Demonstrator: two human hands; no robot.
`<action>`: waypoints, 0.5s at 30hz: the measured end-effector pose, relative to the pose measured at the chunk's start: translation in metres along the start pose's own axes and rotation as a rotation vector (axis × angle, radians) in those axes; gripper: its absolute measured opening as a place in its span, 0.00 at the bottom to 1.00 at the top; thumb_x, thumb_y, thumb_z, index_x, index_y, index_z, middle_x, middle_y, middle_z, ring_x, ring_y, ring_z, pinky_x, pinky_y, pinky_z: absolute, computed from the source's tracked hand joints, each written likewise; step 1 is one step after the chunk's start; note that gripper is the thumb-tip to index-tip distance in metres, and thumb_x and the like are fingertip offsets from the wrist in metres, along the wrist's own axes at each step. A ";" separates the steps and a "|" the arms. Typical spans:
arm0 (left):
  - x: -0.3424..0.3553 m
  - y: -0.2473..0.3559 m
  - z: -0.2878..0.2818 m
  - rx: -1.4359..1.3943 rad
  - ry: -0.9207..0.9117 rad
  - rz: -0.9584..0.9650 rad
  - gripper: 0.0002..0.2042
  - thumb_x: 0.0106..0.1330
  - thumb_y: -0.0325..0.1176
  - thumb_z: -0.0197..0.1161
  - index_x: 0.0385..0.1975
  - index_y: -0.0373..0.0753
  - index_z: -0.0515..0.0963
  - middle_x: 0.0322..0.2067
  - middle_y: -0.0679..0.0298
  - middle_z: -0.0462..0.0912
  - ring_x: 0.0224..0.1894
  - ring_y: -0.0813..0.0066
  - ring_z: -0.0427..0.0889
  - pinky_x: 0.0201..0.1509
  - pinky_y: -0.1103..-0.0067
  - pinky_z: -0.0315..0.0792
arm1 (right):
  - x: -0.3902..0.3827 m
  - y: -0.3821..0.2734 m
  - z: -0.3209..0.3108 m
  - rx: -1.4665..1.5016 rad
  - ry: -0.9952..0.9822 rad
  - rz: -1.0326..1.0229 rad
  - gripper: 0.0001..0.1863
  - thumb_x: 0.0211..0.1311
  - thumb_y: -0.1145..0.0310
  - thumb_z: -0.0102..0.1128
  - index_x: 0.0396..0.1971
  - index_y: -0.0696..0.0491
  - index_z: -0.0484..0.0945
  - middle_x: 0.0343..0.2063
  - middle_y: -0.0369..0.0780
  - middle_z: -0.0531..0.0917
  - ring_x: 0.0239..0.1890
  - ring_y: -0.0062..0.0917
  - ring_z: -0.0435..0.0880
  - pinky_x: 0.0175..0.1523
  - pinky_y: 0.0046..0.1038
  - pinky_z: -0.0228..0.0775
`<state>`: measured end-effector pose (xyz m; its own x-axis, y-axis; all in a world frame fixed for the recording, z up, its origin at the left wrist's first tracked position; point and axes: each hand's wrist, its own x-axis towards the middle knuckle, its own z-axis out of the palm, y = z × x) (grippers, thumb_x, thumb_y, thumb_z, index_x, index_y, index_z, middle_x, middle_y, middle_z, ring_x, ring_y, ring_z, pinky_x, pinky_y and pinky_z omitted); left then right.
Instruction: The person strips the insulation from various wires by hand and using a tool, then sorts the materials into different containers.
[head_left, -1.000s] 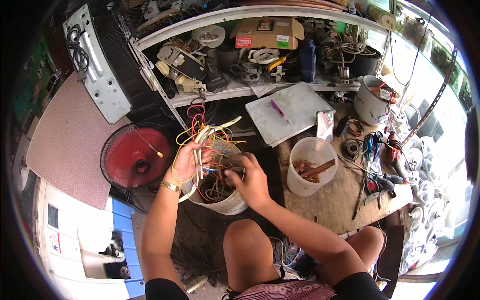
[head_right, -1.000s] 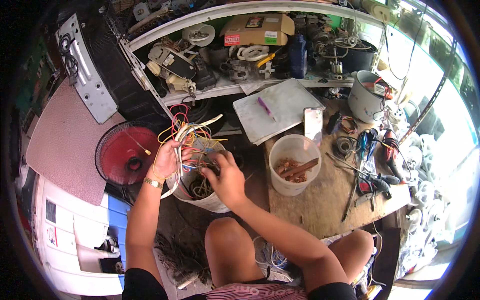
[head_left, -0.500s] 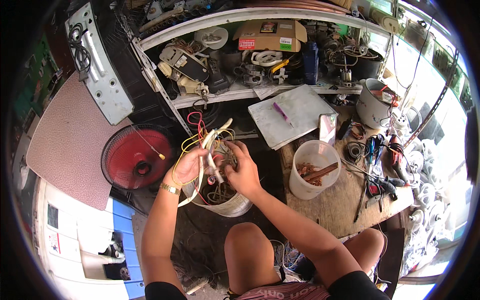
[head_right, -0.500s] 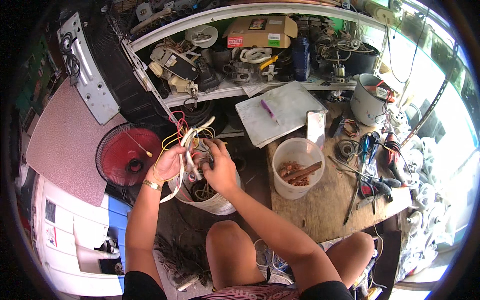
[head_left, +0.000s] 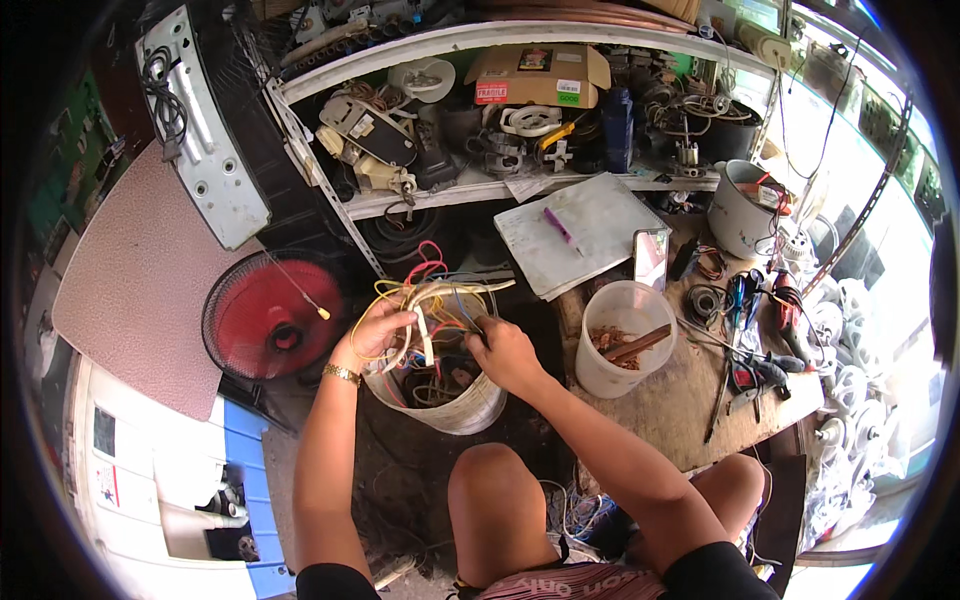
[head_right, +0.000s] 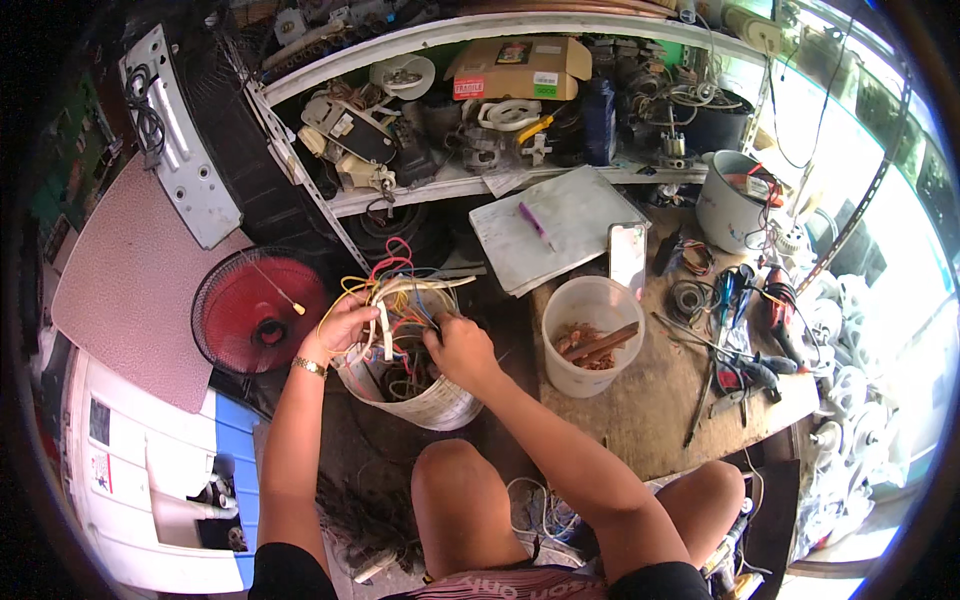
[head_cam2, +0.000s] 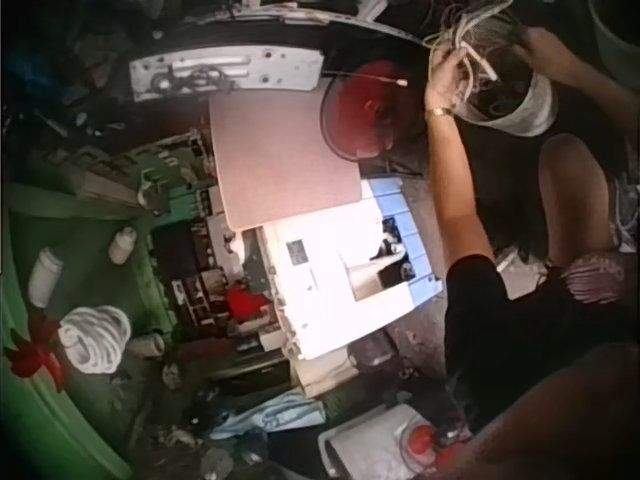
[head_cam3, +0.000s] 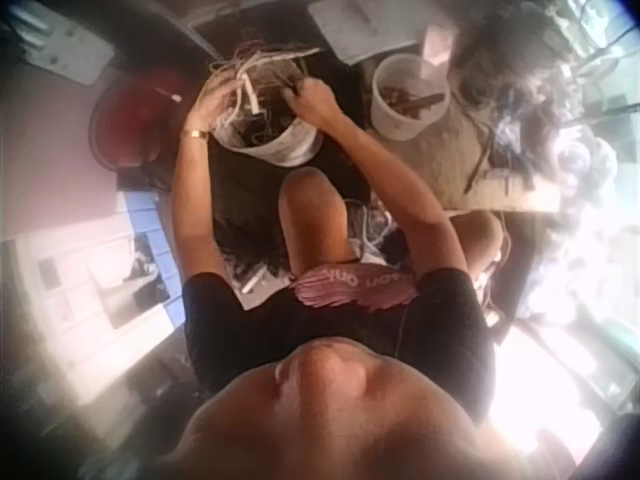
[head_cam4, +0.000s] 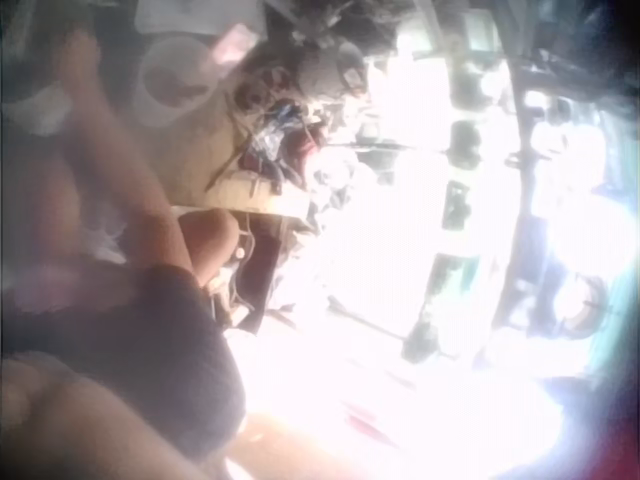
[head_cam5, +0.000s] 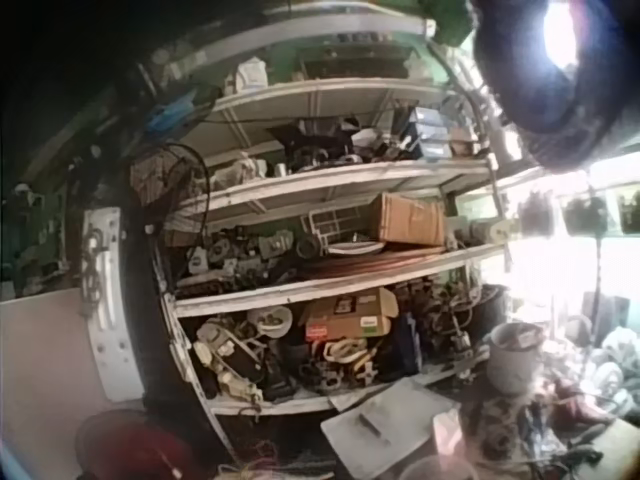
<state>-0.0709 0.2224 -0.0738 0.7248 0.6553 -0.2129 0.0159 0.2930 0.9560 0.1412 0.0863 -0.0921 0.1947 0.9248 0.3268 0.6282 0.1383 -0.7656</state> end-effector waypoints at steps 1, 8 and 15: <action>-0.006 0.000 -0.003 0.048 0.031 -0.065 0.17 0.62 0.30 0.60 0.51 0.36 0.71 0.38 0.65 0.81 0.39 0.74 0.81 0.43 0.74 0.79 | -0.003 -0.003 -0.002 0.003 -0.001 -0.003 0.14 0.58 0.61 0.56 0.29 0.60 0.77 0.27 0.53 0.81 0.34 0.46 0.81 0.40 0.41 0.74; -0.001 -0.032 -0.045 -0.189 0.070 0.011 0.18 0.65 0.38 0.60 0.50 0.35 0.73 0.43 0.60 0.80 0.42 0.72 0.81 0.43 0.76 0.78 | -0.010 -0.014 -0.008 0.355 0.072 0.027 0.14 0.59 0.65 0.54 0.30 0.63 0.76 0.16 0.47 0.74 0.22 0.34 0.77 0.29 0.34 0.68; -0.010 0.005 0.005 -0.344 -0.017 0.172 0.24 0.67 0.38 0.55 0.62 0.53 0.60 0.57 0.70 0.69 0.51 0.73 0.76 0.46 0.73 0.77 | 0.024 -0.010 -0.009 0.483 -0.214 0.216 0.10 0.66 0.67 0.53 0.34 0.59 0.78 0.15 0.34 0.75 0.12 0.15 0.72 0.18 0.21 0.66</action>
<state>-0.0746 0.2145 -0.0656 0.7079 0.7046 -0.0491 -0.3373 0.3984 0.8530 0.1462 0.1041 -0.0716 0.0921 0.9943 0.0536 0.1654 0.0378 -0.9855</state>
